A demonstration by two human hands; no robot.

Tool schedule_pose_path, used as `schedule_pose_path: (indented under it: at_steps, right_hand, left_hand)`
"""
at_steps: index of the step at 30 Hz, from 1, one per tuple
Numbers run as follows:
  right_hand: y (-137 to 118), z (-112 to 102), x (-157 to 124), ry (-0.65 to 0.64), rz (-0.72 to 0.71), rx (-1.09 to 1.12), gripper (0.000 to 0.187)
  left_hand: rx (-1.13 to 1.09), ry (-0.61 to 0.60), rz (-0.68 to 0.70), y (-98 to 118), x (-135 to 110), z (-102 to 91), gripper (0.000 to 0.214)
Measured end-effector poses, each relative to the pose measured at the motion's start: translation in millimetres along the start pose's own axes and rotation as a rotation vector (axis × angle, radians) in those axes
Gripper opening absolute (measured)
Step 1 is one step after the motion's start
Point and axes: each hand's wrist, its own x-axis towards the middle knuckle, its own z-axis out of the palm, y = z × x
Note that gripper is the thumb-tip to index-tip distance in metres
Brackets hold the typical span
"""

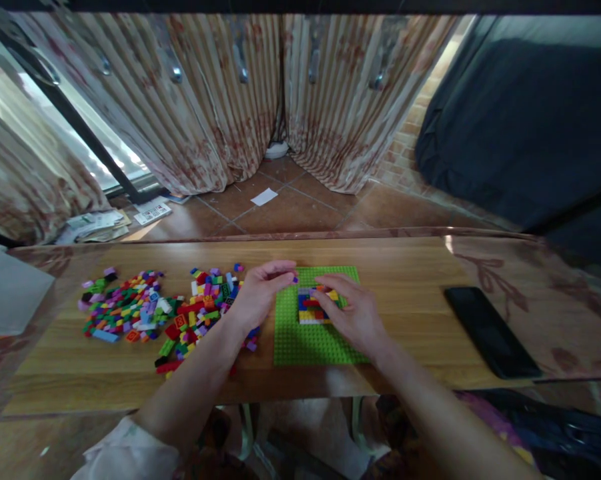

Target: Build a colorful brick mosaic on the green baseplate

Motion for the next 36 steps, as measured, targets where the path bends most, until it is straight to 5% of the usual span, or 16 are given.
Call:
schedule_pose_path:
  at_steps: [5,12,17,21,26,36]
  right_hand:
    - [-3.8,5.8,0.3,0.059,-0.007,0.120,0.016]
    - [-6.4,7.5,0.5,0.080,-0.003,0.170,0.014]
    - [-2.9,4.9,3.9,0.072,0.015,0.116,0.014]
    - [8.8,-0.3,11.7,0.077,0.081,0.031,0.013]
    - [23.1,6.0,19.6,-0.012,0.068,-0.022,0.015]
    - [29.5,9.8,20.8,-0.207,0.076,-0.146,0.016]
  left_hand:
    - [-0.277,-0.128,-0.169,-5.3,-9.7,17.8,0.029]
    - [-0.292,-0.118,-0.167,-13.3,-9.9,27.5,0.029]
    - [-0.036,-0.012,-0.017,-17.9,-5.5,29.7,0.022]
    - [0.391,0.070,0.086,-17.1,0.1,19.7,0.022]
    - [0.895,0.002,0.236,-14.4,-0.8,12.3,0.026]
    - [1.058,-0.150,0.315,-20.7,-4.6,16.6,0.031]
